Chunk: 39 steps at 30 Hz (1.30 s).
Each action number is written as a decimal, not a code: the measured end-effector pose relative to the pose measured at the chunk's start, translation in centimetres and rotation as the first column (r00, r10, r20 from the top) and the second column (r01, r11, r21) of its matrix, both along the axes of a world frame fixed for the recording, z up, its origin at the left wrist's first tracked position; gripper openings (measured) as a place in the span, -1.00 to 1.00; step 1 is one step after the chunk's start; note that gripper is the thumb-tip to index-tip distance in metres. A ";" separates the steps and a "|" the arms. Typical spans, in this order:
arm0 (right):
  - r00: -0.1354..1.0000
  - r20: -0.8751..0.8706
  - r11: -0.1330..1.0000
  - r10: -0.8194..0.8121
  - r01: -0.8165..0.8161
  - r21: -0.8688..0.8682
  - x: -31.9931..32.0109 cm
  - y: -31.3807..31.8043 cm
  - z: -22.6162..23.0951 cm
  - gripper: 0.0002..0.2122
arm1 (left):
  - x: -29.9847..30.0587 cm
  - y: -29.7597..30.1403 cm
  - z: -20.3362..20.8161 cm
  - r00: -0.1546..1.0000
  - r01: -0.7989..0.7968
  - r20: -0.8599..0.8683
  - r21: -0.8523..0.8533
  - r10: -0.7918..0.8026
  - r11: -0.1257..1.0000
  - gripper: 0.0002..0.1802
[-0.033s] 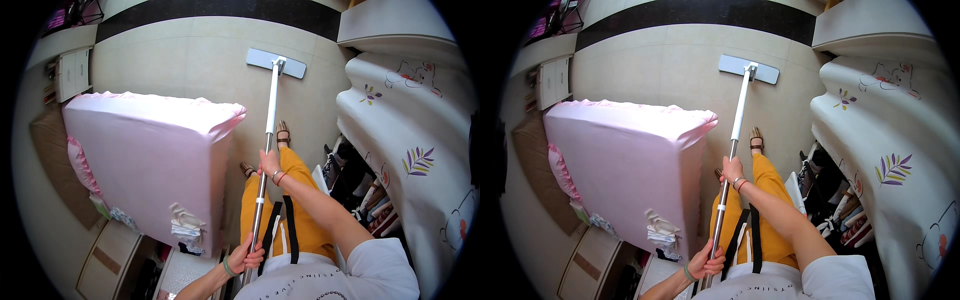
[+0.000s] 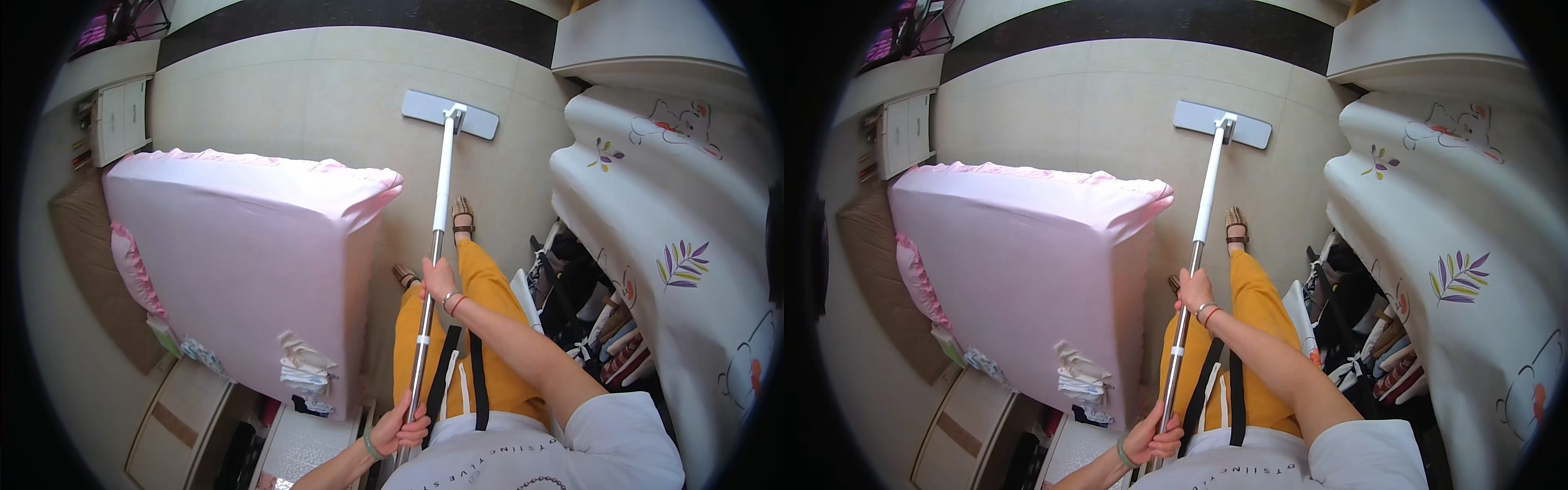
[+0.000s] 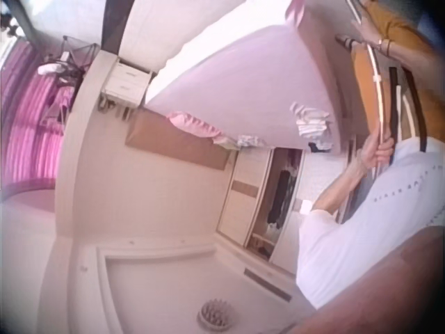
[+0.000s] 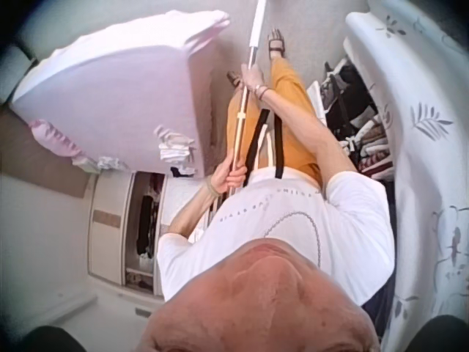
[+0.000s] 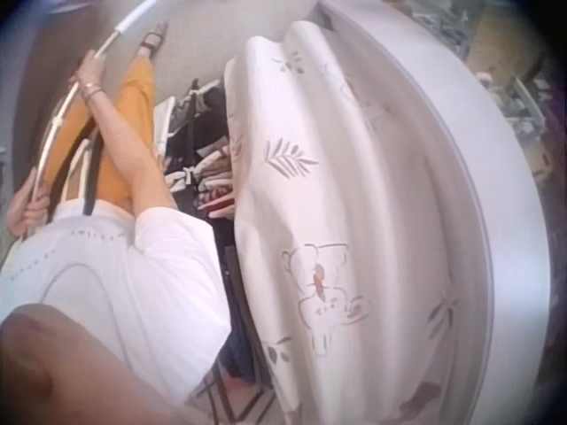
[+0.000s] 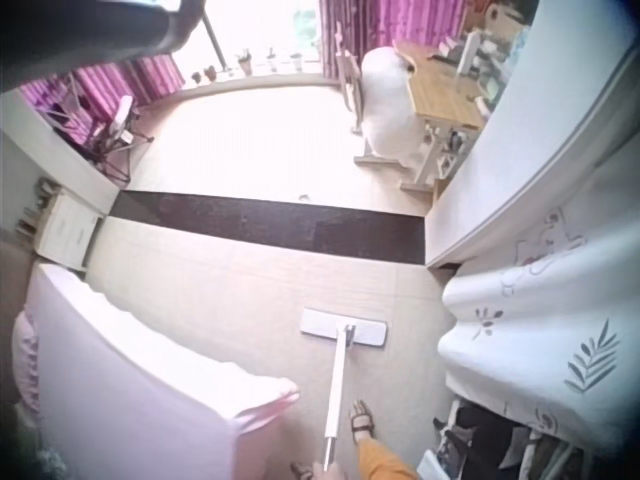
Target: The person mops the tiled floor of a bedroom using a flat mop. They move the mop back and forth across the floor, navigating around a bed with a pink sheet and a baby crib. The person cleans the area between the furniture and along the walls.
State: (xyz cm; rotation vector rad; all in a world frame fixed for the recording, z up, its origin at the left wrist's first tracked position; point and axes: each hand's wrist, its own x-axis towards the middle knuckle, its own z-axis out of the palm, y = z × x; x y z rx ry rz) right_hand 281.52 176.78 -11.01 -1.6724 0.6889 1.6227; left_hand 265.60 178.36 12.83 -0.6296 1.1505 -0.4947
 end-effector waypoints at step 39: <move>0.997 0.011 0.997 0.074 -0.074 0.006 2.4 1.8 -1.4 -0.73 | 1.9 2.0 -1.5 0.995 0.091 0.044 0.005 -0.091 0.996 -0.42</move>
